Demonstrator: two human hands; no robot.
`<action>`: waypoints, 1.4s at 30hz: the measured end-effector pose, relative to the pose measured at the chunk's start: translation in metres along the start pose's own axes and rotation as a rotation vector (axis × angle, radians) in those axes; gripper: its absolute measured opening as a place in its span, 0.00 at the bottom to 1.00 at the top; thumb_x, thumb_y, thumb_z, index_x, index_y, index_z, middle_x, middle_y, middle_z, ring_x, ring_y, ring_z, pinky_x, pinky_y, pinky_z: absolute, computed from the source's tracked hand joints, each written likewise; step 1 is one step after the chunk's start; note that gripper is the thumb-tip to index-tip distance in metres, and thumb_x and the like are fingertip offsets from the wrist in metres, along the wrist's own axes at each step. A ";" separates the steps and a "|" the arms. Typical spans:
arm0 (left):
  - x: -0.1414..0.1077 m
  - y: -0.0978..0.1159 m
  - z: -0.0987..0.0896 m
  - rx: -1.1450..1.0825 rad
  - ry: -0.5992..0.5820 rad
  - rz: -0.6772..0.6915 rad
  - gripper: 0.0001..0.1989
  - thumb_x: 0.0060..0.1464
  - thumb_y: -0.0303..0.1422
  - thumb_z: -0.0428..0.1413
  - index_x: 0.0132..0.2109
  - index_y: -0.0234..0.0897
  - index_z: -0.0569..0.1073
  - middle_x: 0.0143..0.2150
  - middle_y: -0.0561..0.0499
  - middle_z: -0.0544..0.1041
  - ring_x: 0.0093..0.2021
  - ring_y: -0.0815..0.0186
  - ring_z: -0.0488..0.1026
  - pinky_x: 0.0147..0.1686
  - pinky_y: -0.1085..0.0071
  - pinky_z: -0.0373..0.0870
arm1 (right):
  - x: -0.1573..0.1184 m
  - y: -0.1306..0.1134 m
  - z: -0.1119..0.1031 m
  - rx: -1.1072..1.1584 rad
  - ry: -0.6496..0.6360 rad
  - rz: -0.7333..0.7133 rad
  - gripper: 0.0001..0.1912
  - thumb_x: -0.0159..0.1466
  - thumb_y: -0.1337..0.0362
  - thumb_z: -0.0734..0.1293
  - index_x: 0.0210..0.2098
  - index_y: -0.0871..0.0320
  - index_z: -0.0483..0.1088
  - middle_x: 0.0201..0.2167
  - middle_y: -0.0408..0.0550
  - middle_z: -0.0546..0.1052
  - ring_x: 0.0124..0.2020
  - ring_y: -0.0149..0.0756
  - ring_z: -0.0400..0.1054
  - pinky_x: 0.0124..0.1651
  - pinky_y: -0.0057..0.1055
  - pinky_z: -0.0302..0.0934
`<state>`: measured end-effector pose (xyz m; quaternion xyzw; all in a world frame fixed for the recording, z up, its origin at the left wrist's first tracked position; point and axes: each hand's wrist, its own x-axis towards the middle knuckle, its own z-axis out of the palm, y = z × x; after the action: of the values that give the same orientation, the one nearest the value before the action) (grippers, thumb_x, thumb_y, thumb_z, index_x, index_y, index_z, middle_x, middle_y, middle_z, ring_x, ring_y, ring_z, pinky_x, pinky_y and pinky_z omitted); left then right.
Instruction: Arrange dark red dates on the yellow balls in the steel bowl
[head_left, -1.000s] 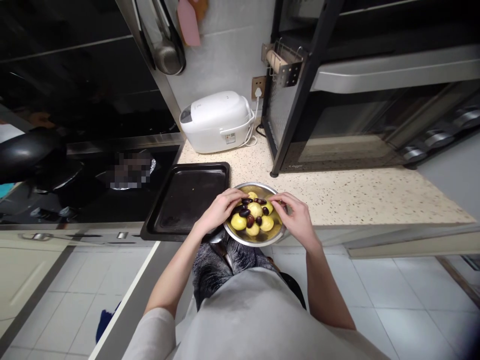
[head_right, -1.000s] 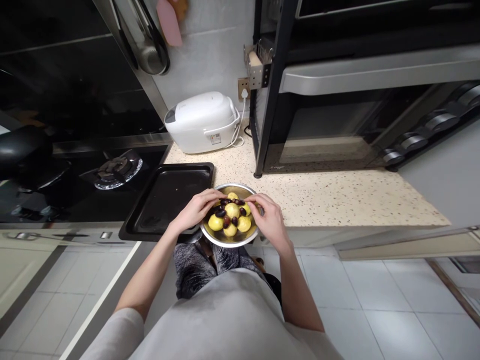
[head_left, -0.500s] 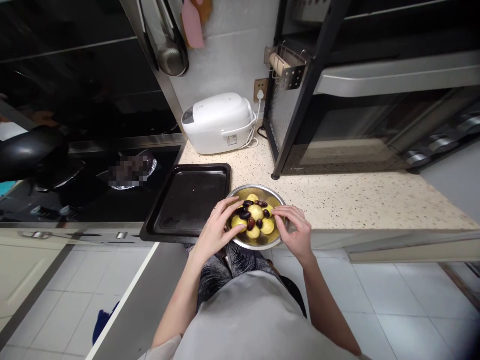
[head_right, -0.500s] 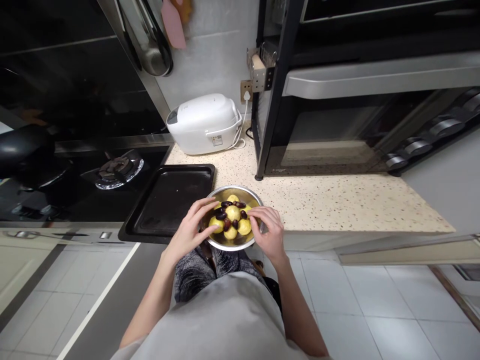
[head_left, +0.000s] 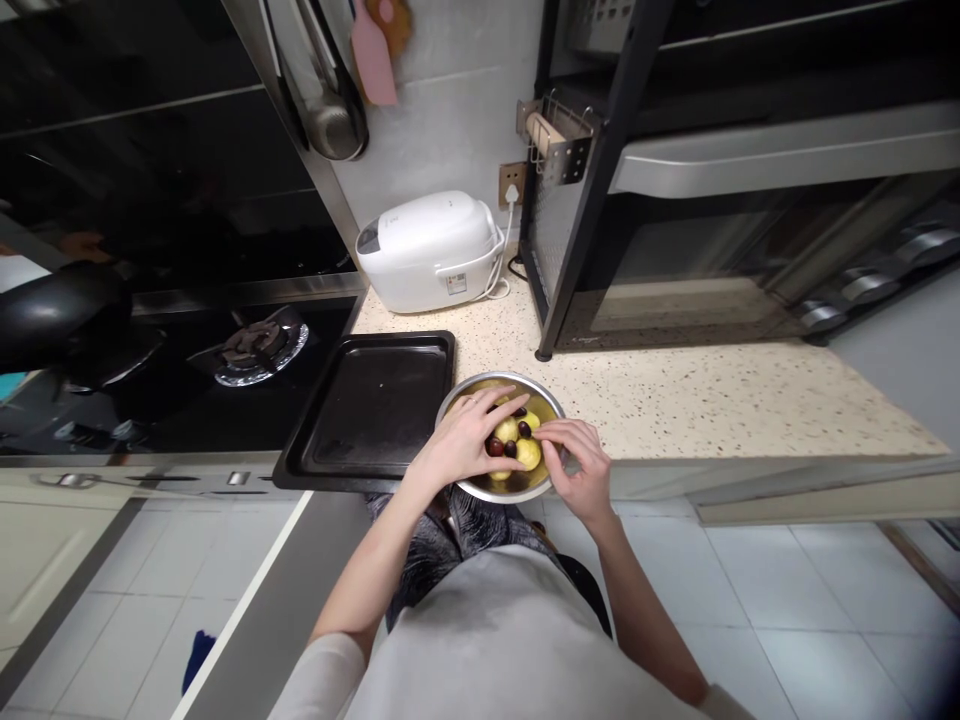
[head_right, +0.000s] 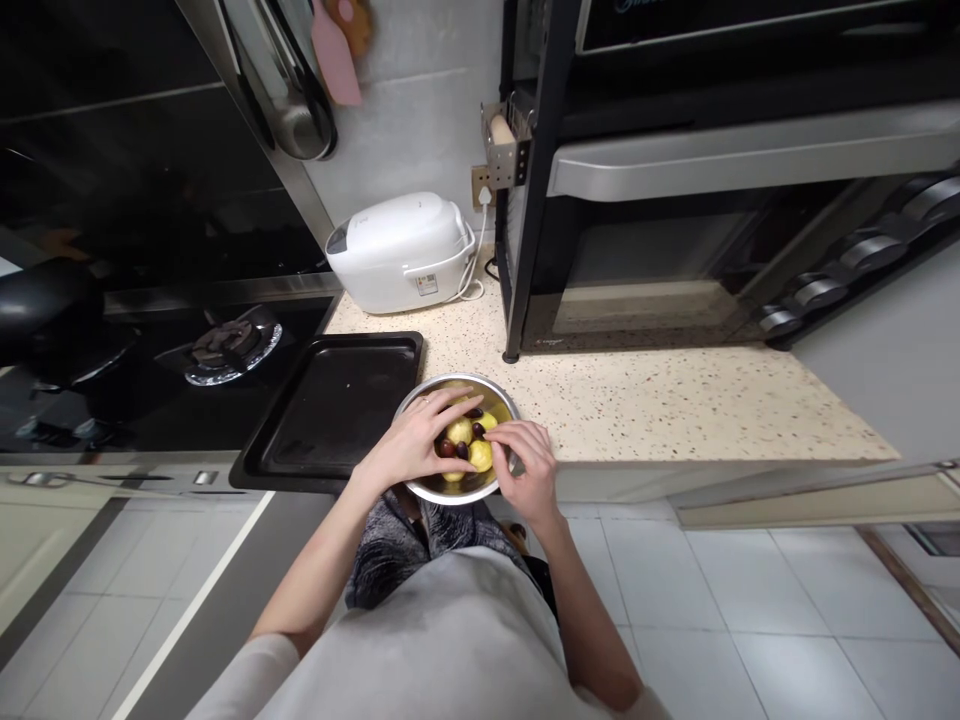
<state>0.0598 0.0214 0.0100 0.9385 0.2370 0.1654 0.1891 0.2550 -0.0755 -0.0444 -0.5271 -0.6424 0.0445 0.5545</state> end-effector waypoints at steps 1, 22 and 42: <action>0.004 0.000 0.000 0.003 -0.024 0.009 0.46 0.56 0.53 0.64 0.74 0.46 0.57 0.73 0.38 0.63 0.72 0.45 0.61 0.67 0.46 0.61 | 0.000 0.000 0.000 0.001 -0.001 0.001 0.08 0.68 0.67 0.65 0.39 0.50 0.77 0.37 0.48 0.83 0.42 0.45 0.77 0.49 0.48 0.67; 0.012 0.001 0.008 0.163 -0.032 0.092 0.23 0.62 0.48 0.58 0.58 0.41 0.72 0.58 0.39 0.72 0.58 0.47 0.69 0.53 0.53 0.66 | -0.002 0.000 0.003 -0.022 0.005 0.041 0.09 0.70 0.65 0.64 0.37 0.50 0.75 0.34 0.47 0.82 0.39 0.45 0.77 0.48 0.48 0.66; 0.020 0.001 0.006 0.155 -0.116 0.062 0.22 0.59 0.44 0.60 0.57 0.39 0.73 0.58 0.38 0.71 0.57 0.46 0.69 0.53 0.52 0.66 | -0.001 -0.001 0.004 -0.035 0.034 -0.050 0.09 0.69 0.71 0.64 0.39 0.53 0.75 0.33 0.46 0.81 0.37 0.40 0.75 0.47 0.44 0.65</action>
<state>0.0791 0.0290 0.0097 0.9652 0.2086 0.0977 0.1241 0.2511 -0.0746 -0.0465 -0.5213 -0.6464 0.0105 0.5570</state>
